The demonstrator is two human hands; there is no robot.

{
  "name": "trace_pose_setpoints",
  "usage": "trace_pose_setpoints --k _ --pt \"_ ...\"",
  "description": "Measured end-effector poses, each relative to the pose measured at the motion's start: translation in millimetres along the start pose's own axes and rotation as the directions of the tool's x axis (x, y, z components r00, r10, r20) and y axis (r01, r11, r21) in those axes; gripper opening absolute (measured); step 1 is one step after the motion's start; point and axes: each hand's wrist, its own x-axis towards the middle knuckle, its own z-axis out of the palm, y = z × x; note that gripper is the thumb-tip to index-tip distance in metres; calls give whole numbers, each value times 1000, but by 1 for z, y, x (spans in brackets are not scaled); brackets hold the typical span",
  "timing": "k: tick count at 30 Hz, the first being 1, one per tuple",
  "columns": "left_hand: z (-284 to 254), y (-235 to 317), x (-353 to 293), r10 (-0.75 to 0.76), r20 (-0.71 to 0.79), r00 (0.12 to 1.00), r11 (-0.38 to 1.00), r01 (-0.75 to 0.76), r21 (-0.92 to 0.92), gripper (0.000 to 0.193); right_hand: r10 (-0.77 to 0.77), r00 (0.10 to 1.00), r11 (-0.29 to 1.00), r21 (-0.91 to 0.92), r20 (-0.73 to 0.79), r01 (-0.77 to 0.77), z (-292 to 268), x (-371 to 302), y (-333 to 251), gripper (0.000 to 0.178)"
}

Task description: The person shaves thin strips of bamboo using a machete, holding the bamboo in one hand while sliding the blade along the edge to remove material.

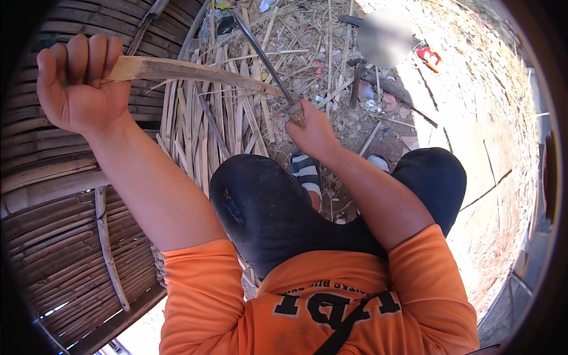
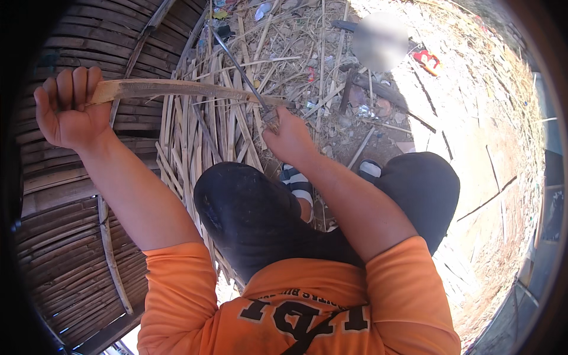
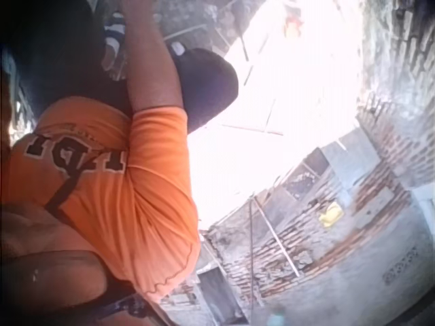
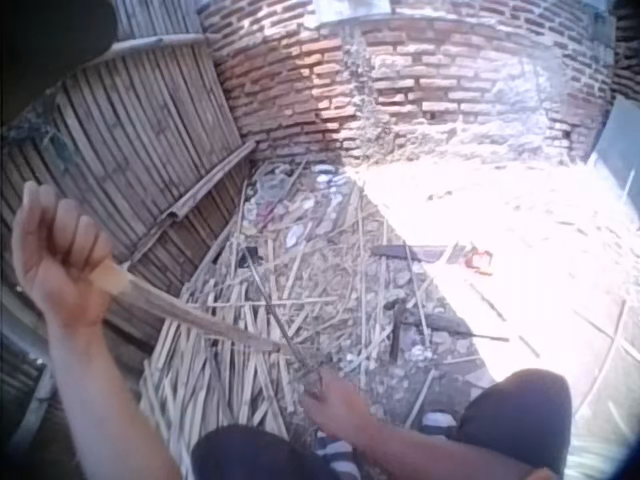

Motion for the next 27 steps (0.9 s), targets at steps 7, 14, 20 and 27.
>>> trace_pose_setpoints --k 7,14,20,27 --pt "5 -5 1 182 -369 912 962 -88 257 52 188 979 957 -241 80 -164 19 -3 64 50" --pt "10 -9 -1 241 -406 882 938 -104 330 51 82 997 996 -20 13 -82 5 11 4 48" --pt "21 -17 12 306 -510 804 895 -60 442 48 173 983 982 -91 67 -166 51 11 45 50" --pt "-1 -12 8 335 -588 737 886 -35 462 46 74 997 997 -18 11 -74 31 18 5 55"
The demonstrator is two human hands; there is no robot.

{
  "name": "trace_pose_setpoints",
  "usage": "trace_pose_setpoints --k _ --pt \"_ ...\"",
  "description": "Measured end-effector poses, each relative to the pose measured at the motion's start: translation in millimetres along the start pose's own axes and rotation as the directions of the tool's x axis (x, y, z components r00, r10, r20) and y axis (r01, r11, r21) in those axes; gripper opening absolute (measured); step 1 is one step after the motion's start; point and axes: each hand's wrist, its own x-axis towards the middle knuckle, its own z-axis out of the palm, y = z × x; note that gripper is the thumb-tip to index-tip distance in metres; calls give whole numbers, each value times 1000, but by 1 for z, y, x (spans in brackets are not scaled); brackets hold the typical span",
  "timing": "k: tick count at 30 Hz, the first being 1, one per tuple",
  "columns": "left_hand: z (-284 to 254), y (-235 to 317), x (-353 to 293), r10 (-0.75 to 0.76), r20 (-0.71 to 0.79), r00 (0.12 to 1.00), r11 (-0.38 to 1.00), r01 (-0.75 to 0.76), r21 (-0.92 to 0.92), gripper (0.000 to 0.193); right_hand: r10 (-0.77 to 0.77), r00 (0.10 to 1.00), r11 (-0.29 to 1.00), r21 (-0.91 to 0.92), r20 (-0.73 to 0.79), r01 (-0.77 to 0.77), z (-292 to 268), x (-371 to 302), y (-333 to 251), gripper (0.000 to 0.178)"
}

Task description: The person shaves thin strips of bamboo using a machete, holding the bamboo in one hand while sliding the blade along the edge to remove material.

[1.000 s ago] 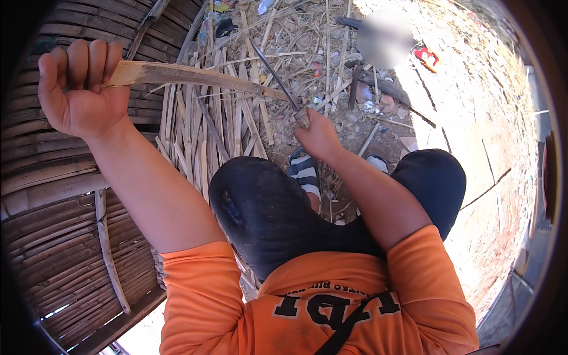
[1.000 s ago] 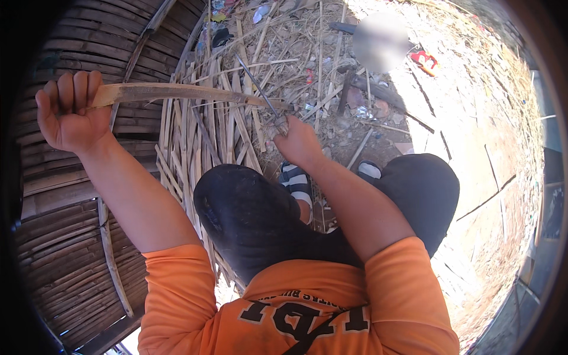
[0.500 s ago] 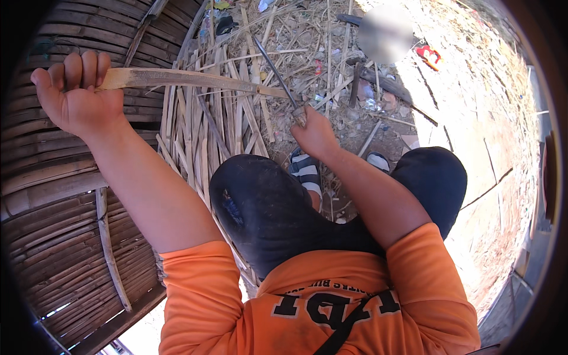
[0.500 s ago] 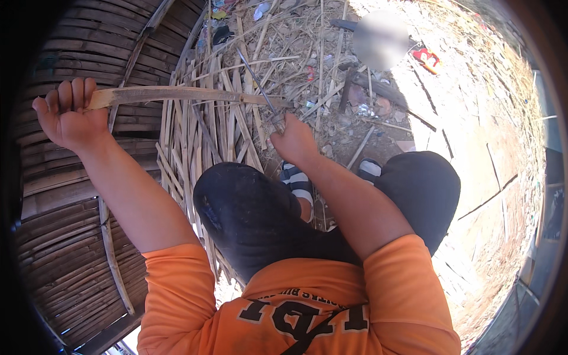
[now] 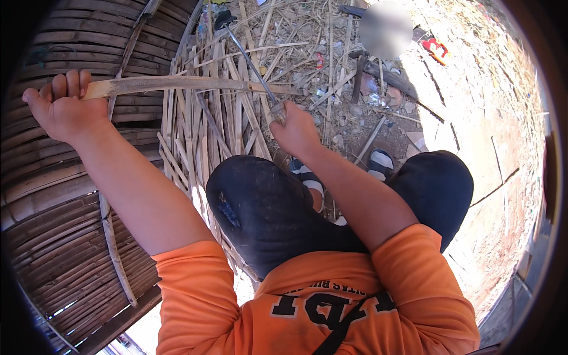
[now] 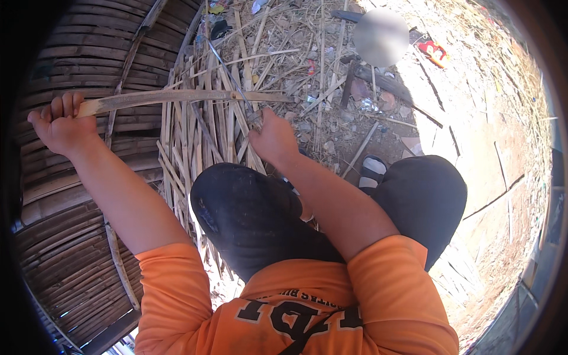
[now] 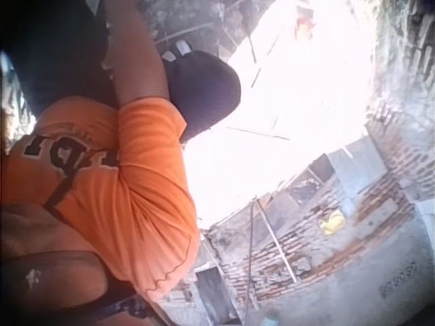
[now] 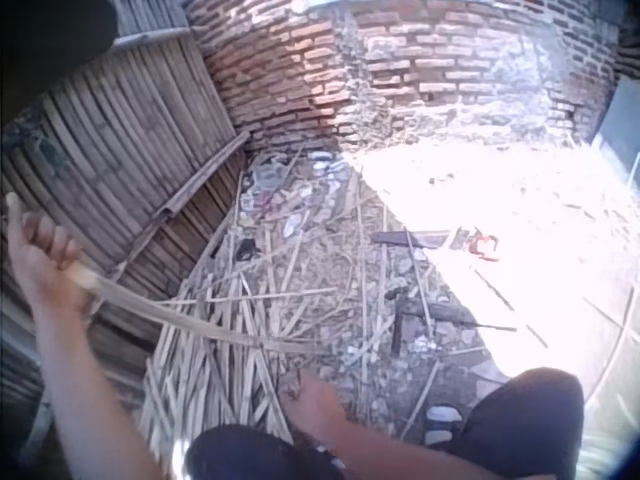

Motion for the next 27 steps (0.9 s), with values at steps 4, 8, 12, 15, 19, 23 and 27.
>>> trace_pose_setpoints --k 4,8,12,15,19,23,27 --pt "13 1 -5 -10 56 998 1000 10 8 45 -59 997 993 -102 52 64 6 -2 19 49" --pt "13 1 0 -12 7 1000 1000 12 21 49 78 991 972 -229 109 -52 10 11 66 49" --pt "-12 0 4 -36 51 998 999 37 -15 50 31 998 987 -158 48 -23 -13 7 30 49" --pt "-13 1 1 -47 92 995 997 52 -58 54 -71 997 996 -55 -14 70 -14 -1 -6 45" --pt "-14 3 -1 -42 268 963 987 82 -137 57 -125 985 984 -113 120 139 -13 -3 -13 46" --pt "-21 4 0 -58 312 948 981 112 -161 60 38 993 984 -175 110 -19 -3 5 59 50" --pt "-39 2 7 -70 320 945 966 144 -214 58 -69 996 986 -146 50 75 -16 11 44 50"
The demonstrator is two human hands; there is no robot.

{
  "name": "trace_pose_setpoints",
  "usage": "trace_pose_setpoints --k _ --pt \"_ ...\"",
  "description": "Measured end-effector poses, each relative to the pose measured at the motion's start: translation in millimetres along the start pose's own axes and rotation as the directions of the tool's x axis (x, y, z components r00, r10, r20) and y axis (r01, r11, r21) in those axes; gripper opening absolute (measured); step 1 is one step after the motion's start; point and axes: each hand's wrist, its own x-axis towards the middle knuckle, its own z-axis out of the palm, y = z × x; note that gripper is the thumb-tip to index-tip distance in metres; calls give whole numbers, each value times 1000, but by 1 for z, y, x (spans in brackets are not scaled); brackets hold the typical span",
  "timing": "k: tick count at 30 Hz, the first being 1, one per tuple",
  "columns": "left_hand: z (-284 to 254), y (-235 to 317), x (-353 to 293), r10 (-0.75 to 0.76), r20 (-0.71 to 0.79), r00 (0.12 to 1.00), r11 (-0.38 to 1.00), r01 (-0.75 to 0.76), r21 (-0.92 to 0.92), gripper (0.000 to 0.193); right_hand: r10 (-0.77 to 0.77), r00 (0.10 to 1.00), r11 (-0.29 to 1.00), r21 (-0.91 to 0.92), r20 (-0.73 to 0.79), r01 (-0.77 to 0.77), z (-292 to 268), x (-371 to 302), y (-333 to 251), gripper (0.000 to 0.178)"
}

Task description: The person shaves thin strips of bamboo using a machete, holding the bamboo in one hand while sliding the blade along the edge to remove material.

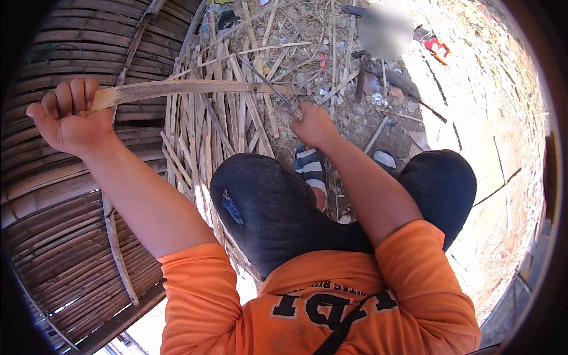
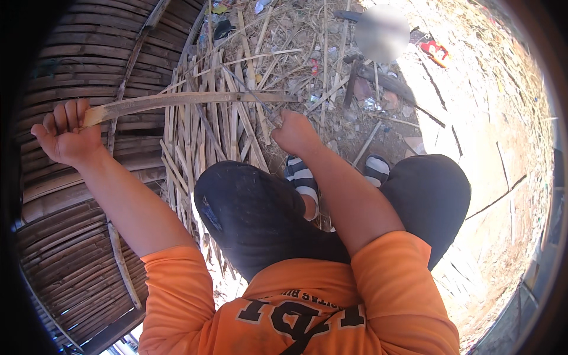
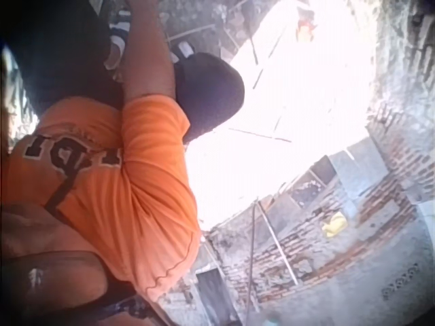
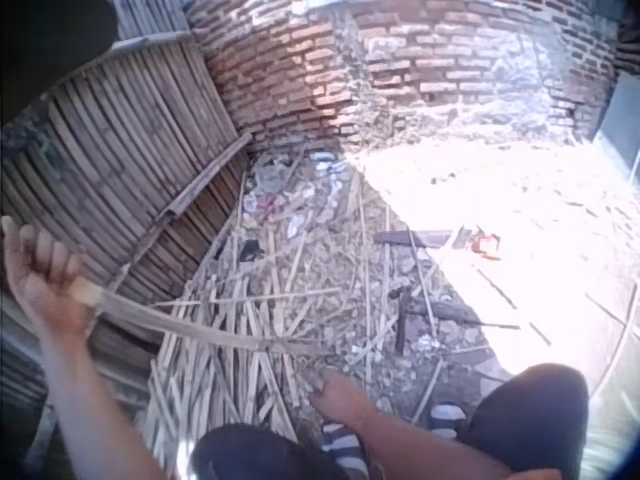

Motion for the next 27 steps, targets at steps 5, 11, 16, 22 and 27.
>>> trace_pose_setpoints --k 5,11,16,22,27 --pt "8 -2 1 6 32 999 1000 -6 2 60 -117 992 985 122 -40 121 -5 2 -44 48" --pt "20 -1 1 -17 60 998 998 13 57 63 107 994 991 -88 21 -104 20 -4 23 44" --pt "22 1 3 -24 153 988 1000 25 -2 64 21 998 999 51 -63 -18 -11 7 -23 40" --pt "40 -1 1 -52 224 973 998 45 37 64 -60 996 993 102 -60 66 -2 -1 -43 45" --pt "43 1 3 -109 272 956 989 132 -68 57 137 987 990 -13 -78 -139 25 -4 35 49"
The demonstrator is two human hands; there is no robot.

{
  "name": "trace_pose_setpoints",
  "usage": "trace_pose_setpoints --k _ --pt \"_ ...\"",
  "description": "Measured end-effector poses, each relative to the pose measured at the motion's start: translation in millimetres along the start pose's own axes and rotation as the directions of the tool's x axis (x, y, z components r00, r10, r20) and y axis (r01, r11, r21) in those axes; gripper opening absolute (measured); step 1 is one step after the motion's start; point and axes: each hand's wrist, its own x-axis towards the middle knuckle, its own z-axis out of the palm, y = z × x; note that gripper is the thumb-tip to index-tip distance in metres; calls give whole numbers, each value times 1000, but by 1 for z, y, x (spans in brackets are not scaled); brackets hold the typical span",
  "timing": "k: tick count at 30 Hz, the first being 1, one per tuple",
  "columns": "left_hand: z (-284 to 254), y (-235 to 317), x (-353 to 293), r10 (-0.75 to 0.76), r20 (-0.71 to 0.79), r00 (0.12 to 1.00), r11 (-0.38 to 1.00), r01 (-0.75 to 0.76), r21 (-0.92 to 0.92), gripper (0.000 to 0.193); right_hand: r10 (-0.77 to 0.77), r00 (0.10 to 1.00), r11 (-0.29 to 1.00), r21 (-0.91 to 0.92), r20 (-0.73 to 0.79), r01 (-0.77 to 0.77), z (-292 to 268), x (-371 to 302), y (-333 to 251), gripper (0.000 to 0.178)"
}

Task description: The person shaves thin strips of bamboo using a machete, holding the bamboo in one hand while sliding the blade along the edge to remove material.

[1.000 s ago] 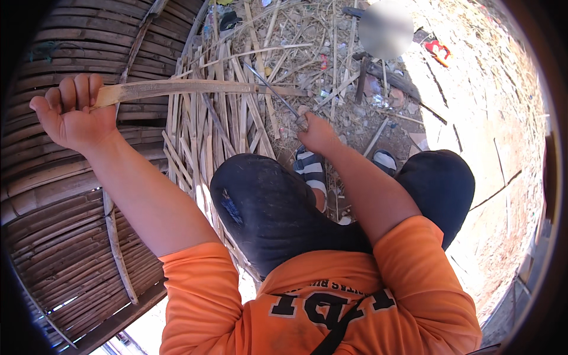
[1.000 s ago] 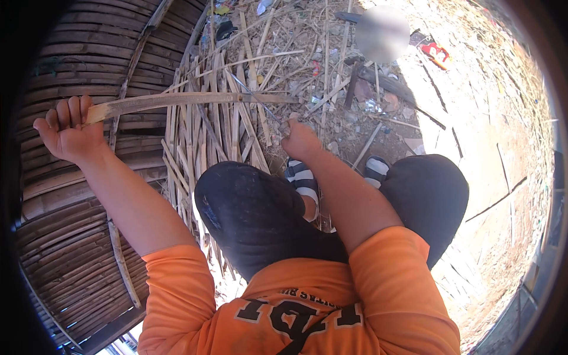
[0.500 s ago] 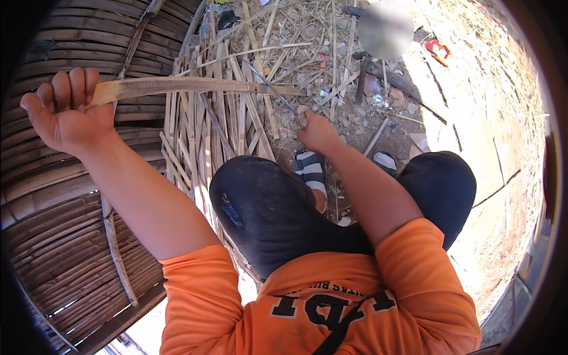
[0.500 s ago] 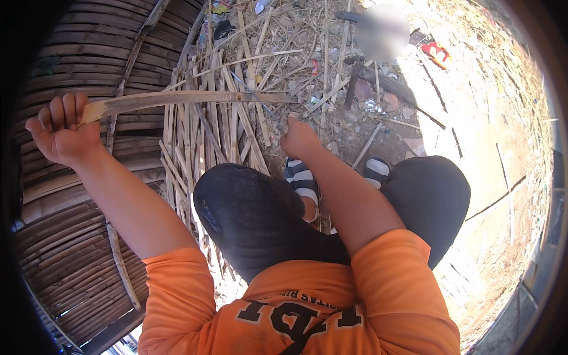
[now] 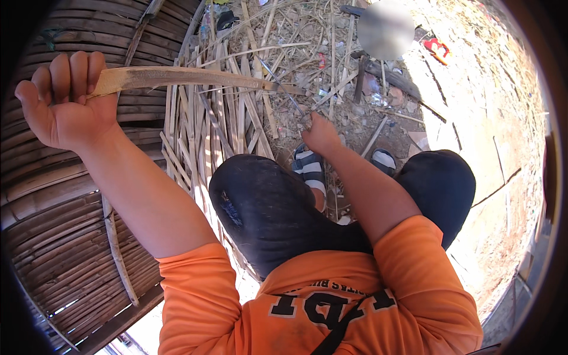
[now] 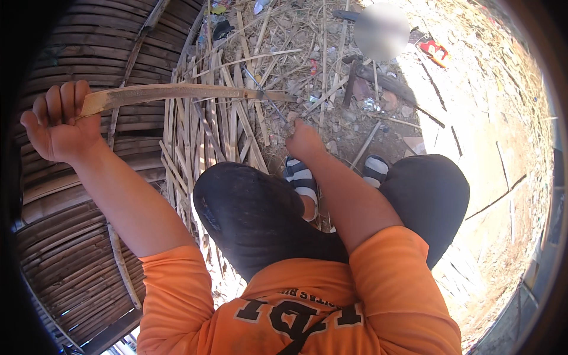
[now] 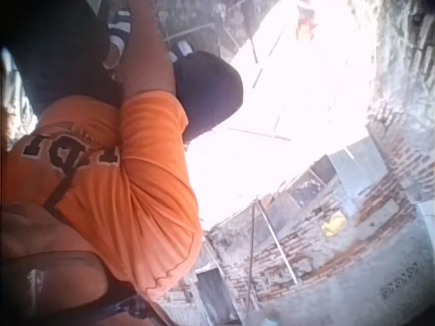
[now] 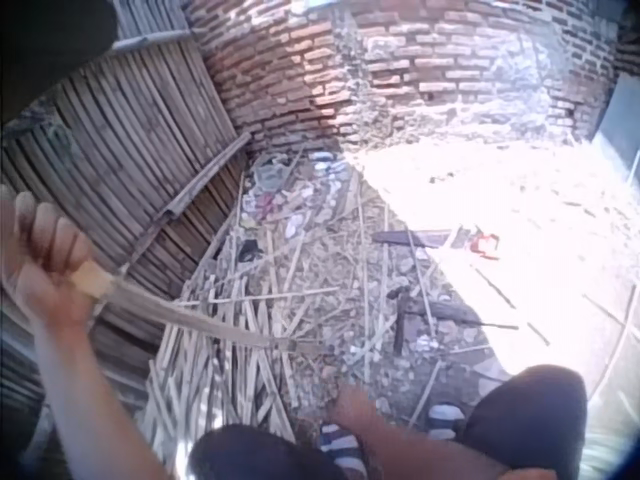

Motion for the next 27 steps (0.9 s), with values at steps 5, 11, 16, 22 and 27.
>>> trace_pose_setpoints --k 5,11,16,22,27 --pt "-9 1 0 22 17 1000 999 -23 38 64 -22 999 991 127 -46 28 -22 -2 -44 47" --pt "-14 2 4 -40 70 997 999 41 -13 61 -233 971 965 114 -52 238 -9 -7 -60 47" --pt "5 -1 1 27 -31 999 998 -25 50 54 184 981 979 -95 58 -178 19 -3 40 47" --pt "0 2 6 -40 109 993 998 44 -33 58 132 991 986 105 -30 -128 -2 3 -1 57" --pt "-12 6 10 -96 131 987 989 109 -96 54 -77 995 968 245 64 60 -23 -4 -74 58"
